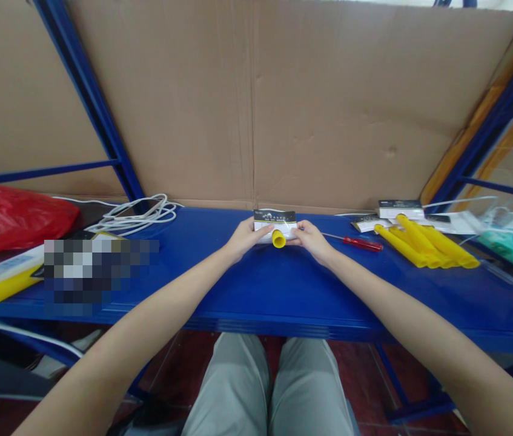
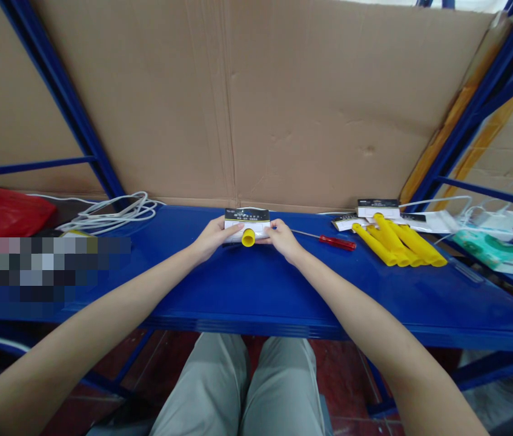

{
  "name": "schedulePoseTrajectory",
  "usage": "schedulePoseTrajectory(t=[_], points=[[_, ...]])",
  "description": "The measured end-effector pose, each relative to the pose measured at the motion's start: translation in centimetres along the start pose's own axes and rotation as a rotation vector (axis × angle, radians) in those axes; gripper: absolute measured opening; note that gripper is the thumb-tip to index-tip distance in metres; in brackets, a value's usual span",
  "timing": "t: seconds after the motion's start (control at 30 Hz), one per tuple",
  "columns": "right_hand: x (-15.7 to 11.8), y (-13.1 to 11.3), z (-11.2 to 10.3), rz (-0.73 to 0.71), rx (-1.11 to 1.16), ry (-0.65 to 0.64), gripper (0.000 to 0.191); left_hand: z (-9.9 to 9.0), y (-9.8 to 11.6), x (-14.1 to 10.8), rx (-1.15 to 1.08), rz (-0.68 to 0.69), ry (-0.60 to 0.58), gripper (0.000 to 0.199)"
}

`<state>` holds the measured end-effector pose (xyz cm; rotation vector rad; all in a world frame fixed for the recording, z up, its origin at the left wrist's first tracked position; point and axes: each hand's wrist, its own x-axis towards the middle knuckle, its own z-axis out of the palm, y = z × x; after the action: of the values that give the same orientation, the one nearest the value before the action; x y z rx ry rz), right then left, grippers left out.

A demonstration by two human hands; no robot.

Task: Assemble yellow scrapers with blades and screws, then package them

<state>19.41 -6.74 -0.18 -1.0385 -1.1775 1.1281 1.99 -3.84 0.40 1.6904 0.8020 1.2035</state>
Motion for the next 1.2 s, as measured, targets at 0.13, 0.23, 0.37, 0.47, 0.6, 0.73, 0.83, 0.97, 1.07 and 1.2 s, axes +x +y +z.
schedulePoseTrajectory(t=[0.13, 0.23, 0.37, 0.47, 0.6, 0.73, 0.83, 0.97, 1.07, 1.2], points=[[0.1, 0.4, 0.1, -0.029, 0.018, -0.017, 0.02, 0.0, -0.3, 0.1, -0.027, 0.007, 0.051, 0.046], [0.2, 0.6, 0.2, -0.021, 0.01, -0.016, 0.021, -0.1, -0.5, 0.2, -0.117, -0.019, 0.041, 0.047], [0.3, 0.8, 0.2, -0.024, 0.014, -0.016, 0.02, -0.2, -1.0, 0.5, -0.248, -0.084, -0.017, 0.049], [0.3, 0.8, 0.2, -0.02, 0.021, -0.039, 0.02, -0.2, -1.2, 0.8, -0.321, -0.127, -0.043, 0.053], [0.1, 0.5, 0.2, 0.0, 0.01, -0.025, 0.02, -0.3, -0.9, 1.0, -0.418, -0.173, -0.143, 0.058], [0.0, 0.2, 0.3, 0.007, 0.004, -0.016, 0.021, -0.2, -0.7, 1.1, -0.495, -0.198, -0.216, 0.063], [0.0, 0.3, 0.2, 0.007, 0.014, -0.032, 0.02, -0.3, -0.8, 1.2, -0.547, -0.187, -0.25, 0.066], [0.2, 0.5, 0.2, 0.001, 0.02, -0.01, 0.019, -0.4, -0.6, 1.2, -0.563, -0.152, -0.303, 0.068], [0.2, 0.5, 0.2, 0.017, 0.006, 0.003, 0.019, -0.4, -0.3, 0.9, -0.513, -0.147, -0.309, 0.069], [0.0, 0.5, 0.2, 0.009, -0.001, 0.006, 0.019, -0.3, 0.1, 0.6, -0.408, -0.141, -0.263, 0.071]])
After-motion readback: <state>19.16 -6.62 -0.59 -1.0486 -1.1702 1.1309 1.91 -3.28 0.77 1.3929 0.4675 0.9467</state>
